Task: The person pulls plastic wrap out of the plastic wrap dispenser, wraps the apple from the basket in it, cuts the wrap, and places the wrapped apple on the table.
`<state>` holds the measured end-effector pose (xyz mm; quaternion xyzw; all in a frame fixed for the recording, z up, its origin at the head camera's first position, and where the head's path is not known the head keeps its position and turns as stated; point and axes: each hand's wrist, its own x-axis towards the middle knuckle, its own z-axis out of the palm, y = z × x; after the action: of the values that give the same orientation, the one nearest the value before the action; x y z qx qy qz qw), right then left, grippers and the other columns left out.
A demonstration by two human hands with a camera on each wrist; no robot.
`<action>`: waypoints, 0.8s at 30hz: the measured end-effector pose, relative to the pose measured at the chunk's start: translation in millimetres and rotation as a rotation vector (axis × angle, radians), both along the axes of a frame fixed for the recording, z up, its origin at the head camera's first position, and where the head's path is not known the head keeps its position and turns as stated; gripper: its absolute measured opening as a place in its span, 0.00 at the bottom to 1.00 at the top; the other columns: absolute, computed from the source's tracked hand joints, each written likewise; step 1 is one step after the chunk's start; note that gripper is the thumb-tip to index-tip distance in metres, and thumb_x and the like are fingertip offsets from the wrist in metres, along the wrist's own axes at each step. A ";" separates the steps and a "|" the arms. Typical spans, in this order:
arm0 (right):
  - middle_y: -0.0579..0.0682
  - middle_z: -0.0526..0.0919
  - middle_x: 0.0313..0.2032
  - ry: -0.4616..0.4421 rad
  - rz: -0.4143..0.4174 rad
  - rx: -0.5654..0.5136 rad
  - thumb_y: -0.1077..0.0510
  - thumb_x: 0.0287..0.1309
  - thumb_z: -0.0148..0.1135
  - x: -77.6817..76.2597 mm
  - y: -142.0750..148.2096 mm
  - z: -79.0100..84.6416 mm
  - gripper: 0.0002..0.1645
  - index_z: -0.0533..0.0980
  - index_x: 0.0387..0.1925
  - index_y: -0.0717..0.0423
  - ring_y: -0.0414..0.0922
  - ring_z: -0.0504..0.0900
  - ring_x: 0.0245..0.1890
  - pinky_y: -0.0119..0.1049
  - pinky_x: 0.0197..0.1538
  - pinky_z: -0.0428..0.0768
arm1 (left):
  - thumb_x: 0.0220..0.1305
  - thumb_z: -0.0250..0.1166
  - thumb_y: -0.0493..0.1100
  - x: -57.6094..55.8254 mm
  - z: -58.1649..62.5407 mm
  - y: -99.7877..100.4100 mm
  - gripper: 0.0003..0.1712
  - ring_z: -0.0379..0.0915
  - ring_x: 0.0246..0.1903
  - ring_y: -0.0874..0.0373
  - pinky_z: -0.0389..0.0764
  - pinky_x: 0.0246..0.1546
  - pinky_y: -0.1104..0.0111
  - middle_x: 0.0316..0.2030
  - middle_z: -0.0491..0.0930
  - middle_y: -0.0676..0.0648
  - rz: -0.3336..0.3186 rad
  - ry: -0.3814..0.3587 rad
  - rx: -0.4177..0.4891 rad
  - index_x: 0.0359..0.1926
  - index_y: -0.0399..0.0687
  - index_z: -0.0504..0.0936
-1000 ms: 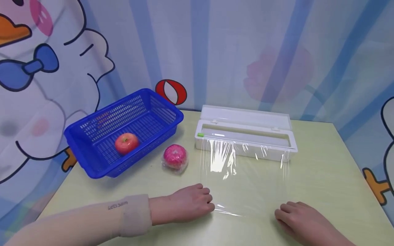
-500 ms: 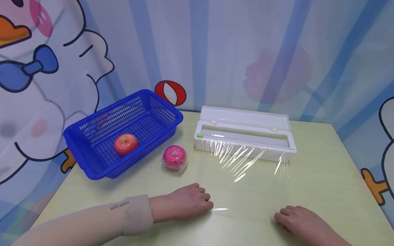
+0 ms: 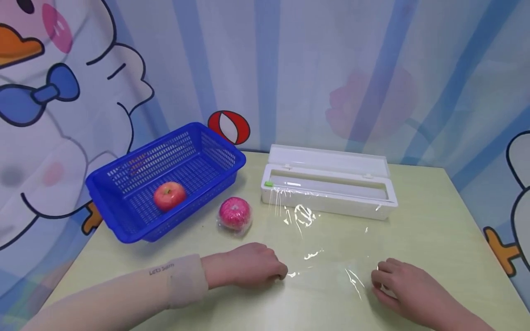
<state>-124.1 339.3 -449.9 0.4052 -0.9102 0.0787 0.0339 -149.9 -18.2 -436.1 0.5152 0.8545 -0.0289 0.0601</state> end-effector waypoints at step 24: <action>0.49 0.68 0.58 0.117 -0.014 -0.038 0.47 0.48 0.69 -38.5 -23.1 -18.8 0.37 0.67 0.61 0.47 0.47 0.67 0.56 0.46 0.47 0.75 | 0.60 0.65 0.54 -24.8 31.8 2.6 0.07 0.64 0.26 0.73 0.66 0.32 0.77 0.24 0.70 0.66 0.088 -0.177 0.019 0.37 0.61 0.79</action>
<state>-162.5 316.2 -468.7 0.4022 -0.9077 0.0718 0.0954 -174.8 -15.5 -404.3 0.4784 0.8678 0.0276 0.1317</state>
